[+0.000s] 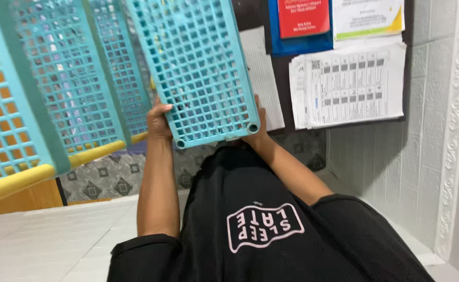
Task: The person assembles a light blue plastic shelving unit by inserting yellow plastic poles into the grid holes of the shelves. They handle the shelves and poles, aligning and pushing the poles into place to form the structure.
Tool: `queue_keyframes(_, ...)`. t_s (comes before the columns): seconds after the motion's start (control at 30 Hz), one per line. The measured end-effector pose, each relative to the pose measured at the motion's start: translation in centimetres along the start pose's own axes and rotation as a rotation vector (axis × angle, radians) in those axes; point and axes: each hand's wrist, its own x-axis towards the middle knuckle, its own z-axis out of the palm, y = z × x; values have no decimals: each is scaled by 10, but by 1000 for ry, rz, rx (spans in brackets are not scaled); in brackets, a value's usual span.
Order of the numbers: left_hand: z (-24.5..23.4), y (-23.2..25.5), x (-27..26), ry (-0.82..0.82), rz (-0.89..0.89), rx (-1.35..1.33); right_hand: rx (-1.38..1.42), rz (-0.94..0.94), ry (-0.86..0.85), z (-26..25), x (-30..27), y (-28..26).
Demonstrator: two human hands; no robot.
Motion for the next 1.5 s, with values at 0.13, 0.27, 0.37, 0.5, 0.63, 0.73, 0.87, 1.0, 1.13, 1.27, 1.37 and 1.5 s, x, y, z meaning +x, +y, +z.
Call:
queue_keyframes(0.13,-24,-10,22,-73,-66,-14,487,141,-379,-8,7,22)
queue_keyframes(0.27,-43,-20,37,-116,-90,24,305,92,-373,-28,3,47)
queue_keyframes(0.37,-56,-32,44,-113,-110,49,328,116,-395,-36,-1,52)
queue_keyframes(0.5,-68,-53,47,-88,-179,10,307,79,-422,-37,-2,54)
queue_keyframes(0.63,-69,-62,54,-96,-195,13,201,45,-561,-40,3,55)
queue_keyframes(0.73,-68,-65,55,-136,-190,20,169,54,-593,-44,2,52)
queue_keyframes(0.87,-68,-67,61,-97,-213,8,157,68,-615,-47,7,52)
queue_keyframes(1.0,-71,-79,68,-106,-208,-26,199,94,-636,-45,7,55)
queue_keyframes(1.13,-75,-90,71,-87,-225,-35,107,43,-677,-42,4,56)
queue_keyframes(1.27,-74,-90,74,-126,-220,-72,199,59,-552,-38,8,63)
queue_keyframes(1.37,-72,-89,71,-112,-239,-52,215,54,-454,-35,3,66)
queue_keyframes(1.5,-62,-80,68,-142,-258,-77,340,184,-241,-40,-1,87)
